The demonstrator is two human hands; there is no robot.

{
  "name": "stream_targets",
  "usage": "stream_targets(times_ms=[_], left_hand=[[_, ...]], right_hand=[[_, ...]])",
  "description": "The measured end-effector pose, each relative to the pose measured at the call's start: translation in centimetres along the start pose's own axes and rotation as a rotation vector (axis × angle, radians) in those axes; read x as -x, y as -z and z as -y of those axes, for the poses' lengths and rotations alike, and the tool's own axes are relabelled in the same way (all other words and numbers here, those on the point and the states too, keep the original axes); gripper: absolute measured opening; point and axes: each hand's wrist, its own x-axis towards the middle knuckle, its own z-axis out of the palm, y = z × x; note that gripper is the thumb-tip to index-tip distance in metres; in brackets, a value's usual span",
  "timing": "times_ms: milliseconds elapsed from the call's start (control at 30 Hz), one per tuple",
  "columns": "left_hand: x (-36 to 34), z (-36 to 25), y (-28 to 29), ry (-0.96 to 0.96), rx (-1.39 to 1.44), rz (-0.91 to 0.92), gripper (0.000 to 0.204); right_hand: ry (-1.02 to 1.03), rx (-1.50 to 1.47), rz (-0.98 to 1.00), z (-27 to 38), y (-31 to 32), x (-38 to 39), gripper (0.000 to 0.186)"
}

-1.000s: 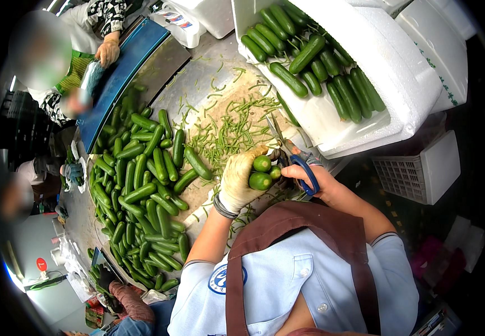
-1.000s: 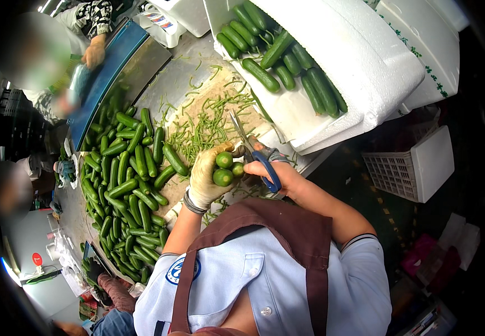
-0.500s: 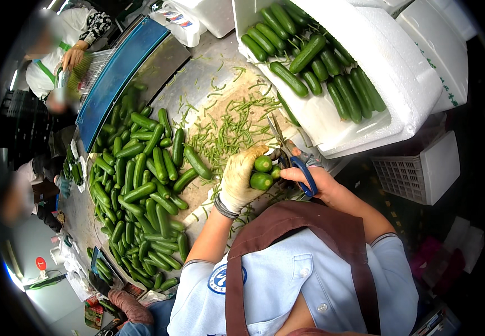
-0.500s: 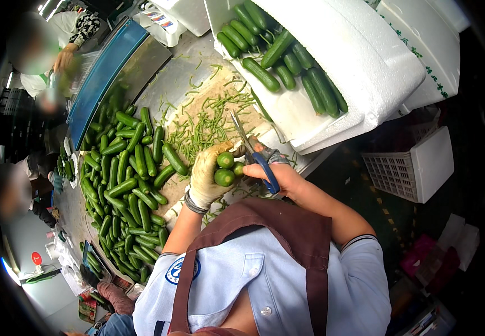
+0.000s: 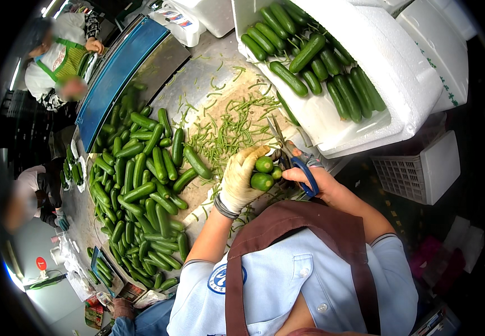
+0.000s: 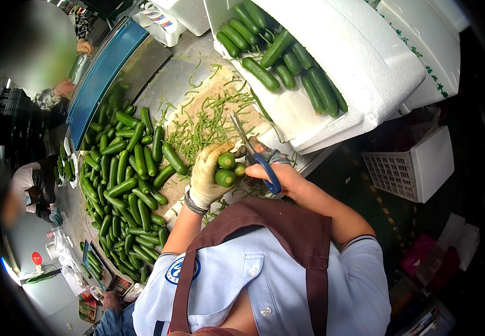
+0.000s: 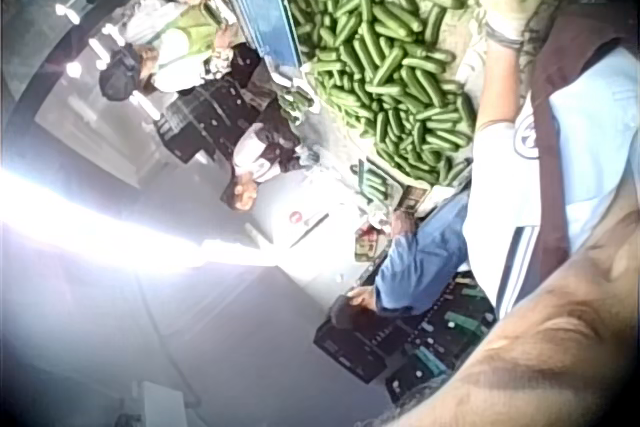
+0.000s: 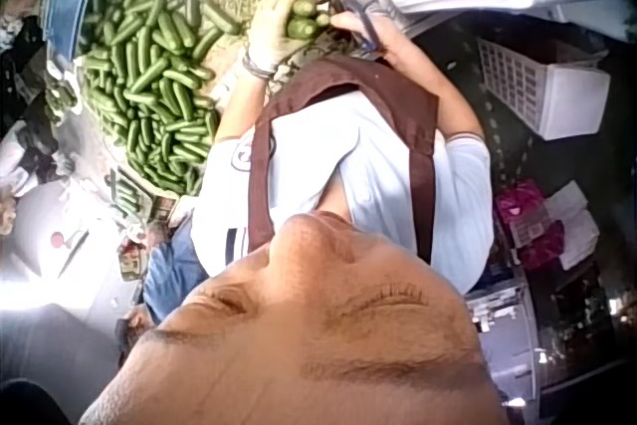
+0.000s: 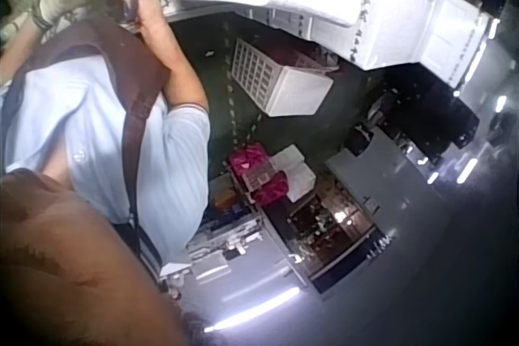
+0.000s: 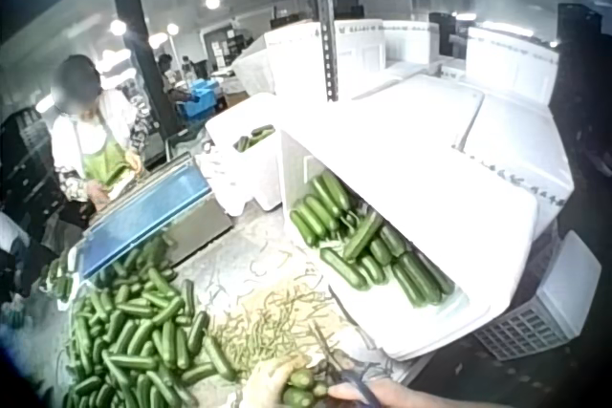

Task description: The person uses scissors to trim the ends of cucumbers and places them into a white styrofoam container. The person repeatedly picks cucumbers from a pile, trims them, and deposits them into the container.

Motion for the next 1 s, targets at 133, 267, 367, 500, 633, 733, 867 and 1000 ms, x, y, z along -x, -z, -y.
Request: stream_targets(times_ms=[133, 267, 367, 500, 633, 733, 867, 1000], left_hand=[[0.0, -0.2, 0.1, 0.006, 0.019, -0.005, 0.067], [-0.1, -0.1, 0.1, -0.001, 0.033, 0.007, 0.066], [-0.2, -0.1, 0.0, -0.008, 0.051, -0.004, 0.066], [-0.2, -0.4, 0.2, 0.011, 0.162, 0.006, 0.063], [3.3, 2.3, -1.4, 0.403, 0.826, -0.056, 0.064], [2.5, 1.0, 1.7, 0.627, 1.556, -0.232, 0.065], [5.7, 6.5, 7.3, 0.495, 1.522, -0.781, 0.060], [10.9, 11.9, 16.6, 0.368, 1.596, -1.199, 0.046]], right_hand=[[-0.020, 0.063, -0.032, 0.3, -0.4, 0.0, 0.071], [-0.102, 0.080, -0.034, 0.2, 0.5, 0.0, 0.070], [-0.063, 0.026, -0.036, 0.3, 0.0, -0.1, 0.065], [-0.144, 0.129, -0.130, 1.9, -1.1, 0.8, 0.035], [-0.217, 0.220, -0.086, 1.4, -2.6, 0.0, 0.019], [-0.143, 0.188, -0.036, 2.1, -2.6, 0.9, 0.024], [0.039, 0.082, 0.028, 0.9, -2.3, -0.4, 0.043], [-0.094, 0.177, 0.042, 0.7, -0.4, -0.3, 0.042]])
